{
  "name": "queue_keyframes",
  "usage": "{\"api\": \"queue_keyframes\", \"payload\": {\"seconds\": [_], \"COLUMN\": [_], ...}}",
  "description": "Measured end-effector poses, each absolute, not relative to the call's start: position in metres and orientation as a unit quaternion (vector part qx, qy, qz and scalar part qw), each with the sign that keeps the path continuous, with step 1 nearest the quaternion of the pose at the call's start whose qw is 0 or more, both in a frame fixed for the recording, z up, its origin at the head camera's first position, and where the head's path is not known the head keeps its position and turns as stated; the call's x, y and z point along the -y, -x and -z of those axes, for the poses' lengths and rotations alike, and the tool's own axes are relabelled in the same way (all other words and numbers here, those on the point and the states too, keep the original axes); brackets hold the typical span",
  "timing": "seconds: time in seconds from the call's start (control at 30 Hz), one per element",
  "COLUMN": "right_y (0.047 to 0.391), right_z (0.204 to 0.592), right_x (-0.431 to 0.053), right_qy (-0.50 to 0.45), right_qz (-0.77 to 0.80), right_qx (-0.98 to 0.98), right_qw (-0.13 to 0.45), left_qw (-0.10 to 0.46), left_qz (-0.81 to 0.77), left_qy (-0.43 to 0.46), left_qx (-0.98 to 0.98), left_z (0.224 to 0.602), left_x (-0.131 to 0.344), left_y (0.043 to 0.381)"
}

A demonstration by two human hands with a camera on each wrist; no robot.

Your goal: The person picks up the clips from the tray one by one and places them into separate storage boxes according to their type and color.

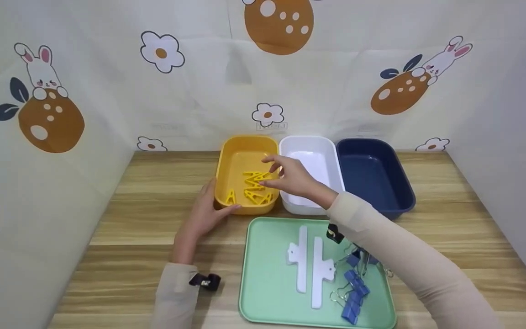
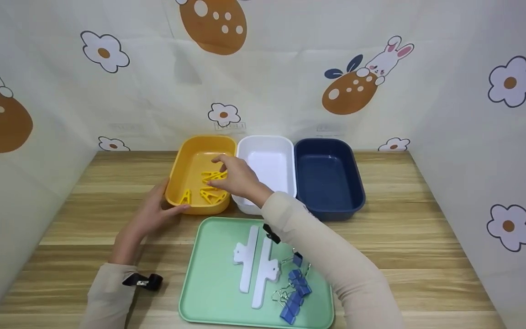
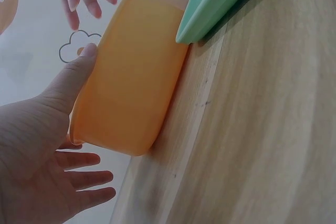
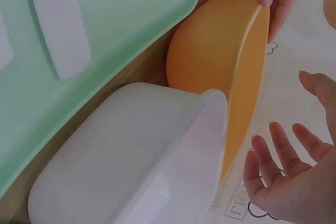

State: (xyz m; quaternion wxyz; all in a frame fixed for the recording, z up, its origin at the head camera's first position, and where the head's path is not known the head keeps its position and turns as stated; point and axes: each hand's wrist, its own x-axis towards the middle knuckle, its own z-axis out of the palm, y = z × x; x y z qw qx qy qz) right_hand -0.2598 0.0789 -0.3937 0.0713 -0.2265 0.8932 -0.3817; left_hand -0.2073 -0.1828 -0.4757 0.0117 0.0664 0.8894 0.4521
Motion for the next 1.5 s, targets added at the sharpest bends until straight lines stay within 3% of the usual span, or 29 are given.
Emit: {"api": "queue_keyframes", "payload": {"seconds": [0.8,1.5], "right_y": [0.206,0.152], "right_z": [0.397,0.403], "right_x": [-0.137,-0.179], "right_qy": [0.275,0.228], "right_qz": [0.396,0.398], "right_qx": [-0.876,-0.888], "right_qw": [0.01,-0.001], "left_qw": [0.004,0.006], "left_qz": [-0.449,-0.46], "left_qy": [-0.063,-0.074], "left_qx": [-0.891,-0.885], "left_z": [0.475,0.477], "left_x": [0.18,0.182], "left_y": [0.205,0.206]}}
